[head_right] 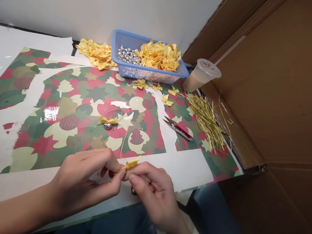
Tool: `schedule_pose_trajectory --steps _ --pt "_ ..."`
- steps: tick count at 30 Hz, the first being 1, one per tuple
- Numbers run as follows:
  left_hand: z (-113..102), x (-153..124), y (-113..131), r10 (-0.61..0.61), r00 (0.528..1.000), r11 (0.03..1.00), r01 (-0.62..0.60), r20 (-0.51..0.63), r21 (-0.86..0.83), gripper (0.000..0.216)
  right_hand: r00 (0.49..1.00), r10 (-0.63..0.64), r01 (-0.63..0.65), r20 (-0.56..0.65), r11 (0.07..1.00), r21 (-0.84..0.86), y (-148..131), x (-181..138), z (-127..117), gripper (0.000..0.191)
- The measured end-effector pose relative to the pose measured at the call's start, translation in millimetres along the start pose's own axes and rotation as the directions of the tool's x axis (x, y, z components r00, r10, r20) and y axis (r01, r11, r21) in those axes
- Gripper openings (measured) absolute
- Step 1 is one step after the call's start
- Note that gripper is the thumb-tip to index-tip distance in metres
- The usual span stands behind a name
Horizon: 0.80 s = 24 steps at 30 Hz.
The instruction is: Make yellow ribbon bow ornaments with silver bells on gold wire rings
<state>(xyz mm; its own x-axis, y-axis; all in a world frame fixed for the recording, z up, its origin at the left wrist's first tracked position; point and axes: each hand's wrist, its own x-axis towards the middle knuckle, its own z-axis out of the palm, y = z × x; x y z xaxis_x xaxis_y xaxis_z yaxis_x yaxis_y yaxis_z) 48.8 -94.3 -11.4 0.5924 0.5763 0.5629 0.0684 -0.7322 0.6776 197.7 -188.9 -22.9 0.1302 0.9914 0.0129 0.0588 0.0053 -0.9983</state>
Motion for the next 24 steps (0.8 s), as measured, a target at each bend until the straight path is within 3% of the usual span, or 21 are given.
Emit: schedule_pose_trajectory --steps 5,8,13,17,20,24 --pt "0.3 0.1 1.4 -0.051 0.999 0.997 0.052 0.015 -0.057 0.021 0.999 0.0 0.001 -0.039 1.0 0.032 -2.1 0.5 4.0 0.021" --pt "-0.5 0.0 2.1 -0.106 0.994 0.989 0.109 0.034 -0.097 0.019 0.989 0.073 -0.066 -0.126 0.996 0.061 -5.2 -1.2 9.0 0.025" --pt "-3.5 0.1 1.1 -0.177 0.98 0.965 0.191 0.091 -0.181 0.018 0.954 0.249 -0.22 -0.169 0.961 0.168 -8.2 -3.9 14.5 0.032" --pt "-4.4 1.4 0.5 -0.227 0.966 0.946 0.249 0.124 -0.207 0.02 0.938 0.283 -0.237 -0.2 0.945 0.224 -5.4 -4.0 15.5 0.032" --pt "-4.9 2.8 0.3 -0.329 0.918 0.866 0.387 0.222 -0.318 0.019 0.936 0.261 -0.203 -0.234 0.948 0.247 -2.2 -3.9 15.8 0.03" --pt "-6.7 6.1 -0.8 -0.473 0.786 0.629 0.618 0.399 -0.471 0.016 0.934 0.208 -0.148 -0.292 0.965 0.214 0.3 -2.4 15.2 0.028"
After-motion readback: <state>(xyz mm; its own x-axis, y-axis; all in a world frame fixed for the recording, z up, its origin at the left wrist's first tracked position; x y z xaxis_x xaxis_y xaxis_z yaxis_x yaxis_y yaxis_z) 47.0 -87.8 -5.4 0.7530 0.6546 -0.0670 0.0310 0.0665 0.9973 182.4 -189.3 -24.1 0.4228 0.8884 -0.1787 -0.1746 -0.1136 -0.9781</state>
